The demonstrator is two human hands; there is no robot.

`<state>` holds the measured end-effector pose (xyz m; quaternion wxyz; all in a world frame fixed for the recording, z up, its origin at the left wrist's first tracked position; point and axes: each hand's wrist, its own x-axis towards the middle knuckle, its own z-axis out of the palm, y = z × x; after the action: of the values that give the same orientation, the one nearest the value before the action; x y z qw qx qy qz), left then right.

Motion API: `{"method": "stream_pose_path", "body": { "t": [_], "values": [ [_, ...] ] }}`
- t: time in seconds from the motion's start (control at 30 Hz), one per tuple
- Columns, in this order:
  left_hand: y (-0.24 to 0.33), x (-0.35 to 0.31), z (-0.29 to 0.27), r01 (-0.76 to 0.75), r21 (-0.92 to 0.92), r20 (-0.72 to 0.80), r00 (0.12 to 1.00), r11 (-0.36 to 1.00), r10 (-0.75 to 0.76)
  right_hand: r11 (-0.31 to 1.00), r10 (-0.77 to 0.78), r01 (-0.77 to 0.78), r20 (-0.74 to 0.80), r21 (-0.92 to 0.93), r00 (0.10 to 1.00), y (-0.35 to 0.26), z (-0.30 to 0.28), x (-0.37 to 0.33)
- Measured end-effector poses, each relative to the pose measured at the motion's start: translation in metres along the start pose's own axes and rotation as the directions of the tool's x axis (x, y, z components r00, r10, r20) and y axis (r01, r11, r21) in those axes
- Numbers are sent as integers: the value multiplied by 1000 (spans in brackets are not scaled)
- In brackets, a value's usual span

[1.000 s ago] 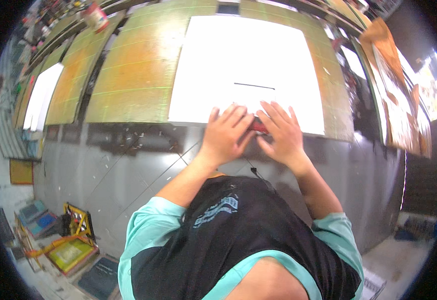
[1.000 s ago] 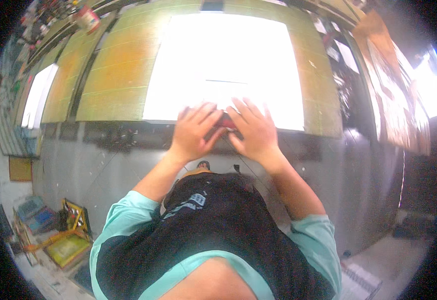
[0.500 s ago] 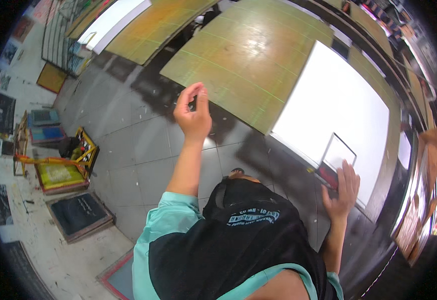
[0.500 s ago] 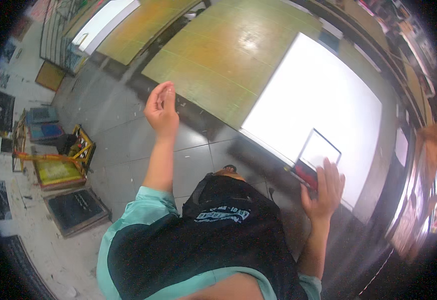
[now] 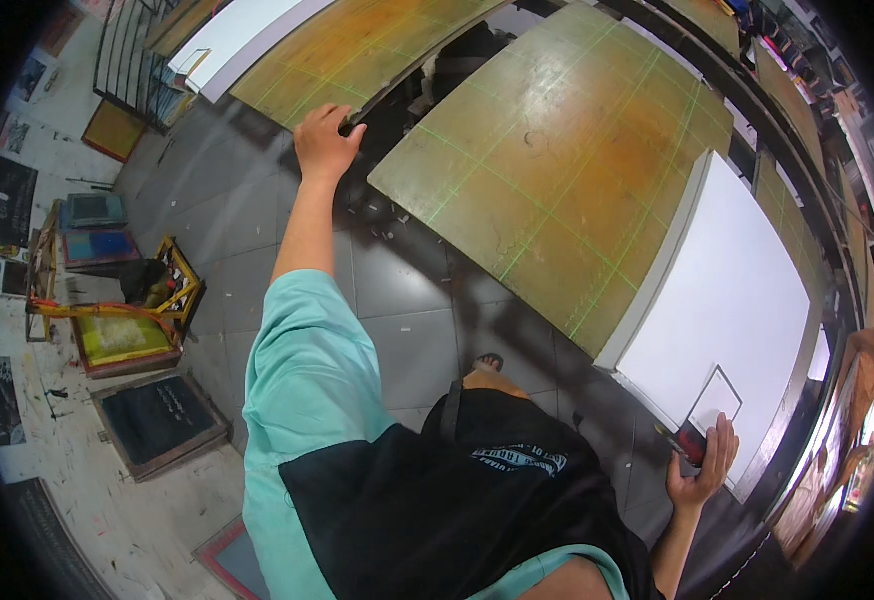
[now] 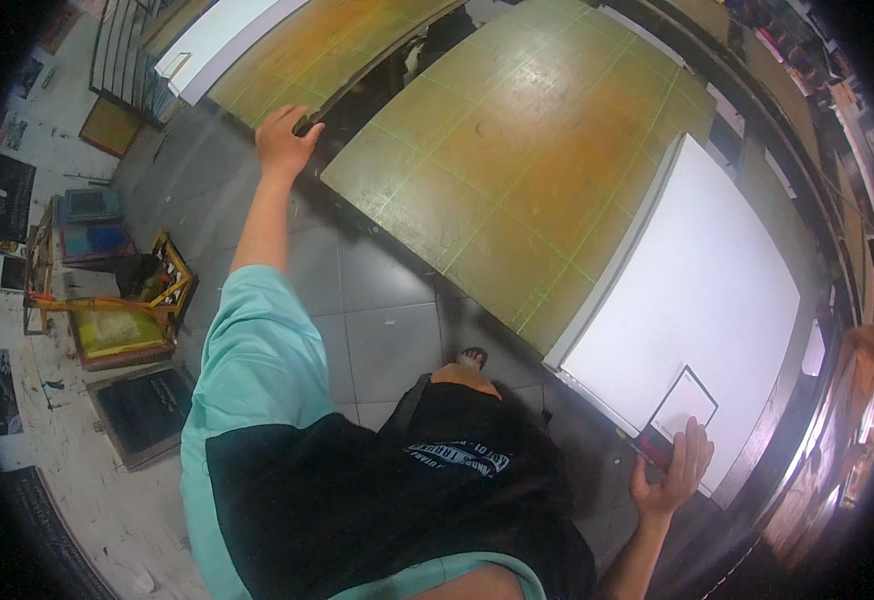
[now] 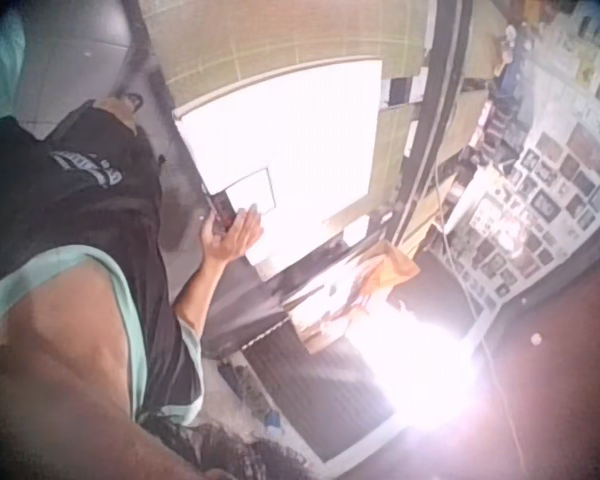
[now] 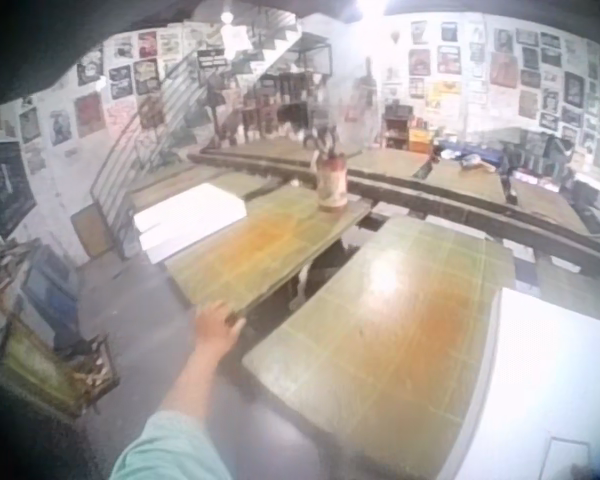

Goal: The person retrieves a white box and a printed sheet, then uses scissors to trim the sheet. They place the trimmed sheet into the box and adjust it, repeating the process with additional sheets.

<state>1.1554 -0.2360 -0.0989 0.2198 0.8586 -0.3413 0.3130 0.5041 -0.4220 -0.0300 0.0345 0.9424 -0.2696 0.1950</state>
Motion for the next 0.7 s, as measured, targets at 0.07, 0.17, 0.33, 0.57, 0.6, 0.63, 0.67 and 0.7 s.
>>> {"method": "stream_pose_path", "body": {
  "t": [0.07,0.17,0.33,0.57,0.6,0.63,0.67,0.7],
  "values": [
    [-2,4,11,-7,7,-6,1000,1000,7,1000,4,-4,2,-4,1000,-2,-1,4],
    [-5,7,20,6,-14,2,1000,1000,-6,1000,10,-10,1,2,1000,-3,1,7],
    [-5,12,30,22,-101,-43,999,995,-27,1000,23,-23,-6,2,1000,-2,1,4],
    [21,27,0,472,-703,139,825,532,-548,999,25,-26,1,37,1000,-5,-4,6],
    [40,32,-15,457,-820,195,790,346,-581,999,30,-30,2,39,1000,-6,-5,6],
    [67,33,-33,449,-882,322,795,142,-514,998,30,-31,11,50,999,-7,-3,13],
    [100,28,-49,451,-889,440,800,-76,-408,997,13,-13,0,81,1000,-10,-3,19],
    [136,15,-56,433,-881,470,841,-189,-268,995,10,-9,-16,101,1000,-14,-6,21]
  ]
}}
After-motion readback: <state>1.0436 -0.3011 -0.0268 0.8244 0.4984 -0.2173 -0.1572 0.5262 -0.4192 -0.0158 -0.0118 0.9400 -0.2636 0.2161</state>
